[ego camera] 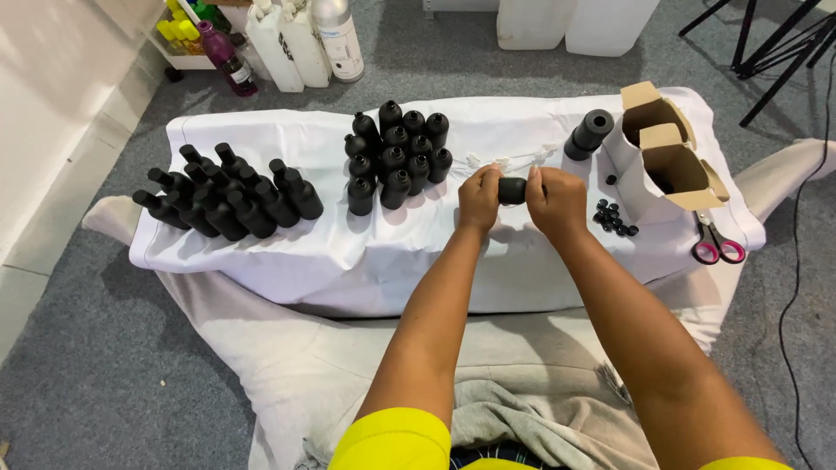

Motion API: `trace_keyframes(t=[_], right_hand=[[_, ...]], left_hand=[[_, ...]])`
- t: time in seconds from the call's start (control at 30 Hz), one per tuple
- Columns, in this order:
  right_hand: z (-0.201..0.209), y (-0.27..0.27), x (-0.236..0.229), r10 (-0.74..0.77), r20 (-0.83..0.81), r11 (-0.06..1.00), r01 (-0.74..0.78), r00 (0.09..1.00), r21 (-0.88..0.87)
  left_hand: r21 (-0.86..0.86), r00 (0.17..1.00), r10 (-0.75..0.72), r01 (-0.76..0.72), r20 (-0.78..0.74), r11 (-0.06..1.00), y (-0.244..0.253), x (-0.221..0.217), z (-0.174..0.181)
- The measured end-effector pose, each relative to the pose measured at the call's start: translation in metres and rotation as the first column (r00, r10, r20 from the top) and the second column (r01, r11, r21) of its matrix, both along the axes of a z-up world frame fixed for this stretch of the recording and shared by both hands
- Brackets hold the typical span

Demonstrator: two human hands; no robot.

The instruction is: Assembling perfume bottles by manually attaching spray nozzles and caps to the bottle bodies.

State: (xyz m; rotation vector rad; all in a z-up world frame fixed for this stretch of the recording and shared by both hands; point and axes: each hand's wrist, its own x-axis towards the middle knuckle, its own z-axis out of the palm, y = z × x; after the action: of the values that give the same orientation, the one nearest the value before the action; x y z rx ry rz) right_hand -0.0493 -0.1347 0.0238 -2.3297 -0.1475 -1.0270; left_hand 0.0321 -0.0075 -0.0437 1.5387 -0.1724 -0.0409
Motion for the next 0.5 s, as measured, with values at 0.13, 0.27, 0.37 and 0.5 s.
trace_keyframes(t=[0.13,0.27,0.37,0.5], right_hand=[[-0.003,0.004,0.003,0.002,-0.316,0.948,0.099,0.949,0.303],[0.006,-0.004,0.005,0.058,-0.520,0.835,0.243,0.852,0.493],[0.013,-0.004,-0.005,-0.075,-0.415,0.952,0.190,0.906,0.242],[0.022,-0.007,-0.006,-0.026,0.096,0.937,0.058,0.995,-0.345]], left_hand=[[0.052,0.999,0.035,-0.036,0.027,0.998,0.002,-0.009,0.009],[0.095,0.997,0.018,-0.025,0.072,0.995,-0.001,-0.016,0.022],[0.093,0.996,-0.010,0.001,0.092,0.996,0.005,-0.029,0.036],[-0.011,0.999,-0.039,0.039,0.027,0.999,0.007,-0.036,0.049]])
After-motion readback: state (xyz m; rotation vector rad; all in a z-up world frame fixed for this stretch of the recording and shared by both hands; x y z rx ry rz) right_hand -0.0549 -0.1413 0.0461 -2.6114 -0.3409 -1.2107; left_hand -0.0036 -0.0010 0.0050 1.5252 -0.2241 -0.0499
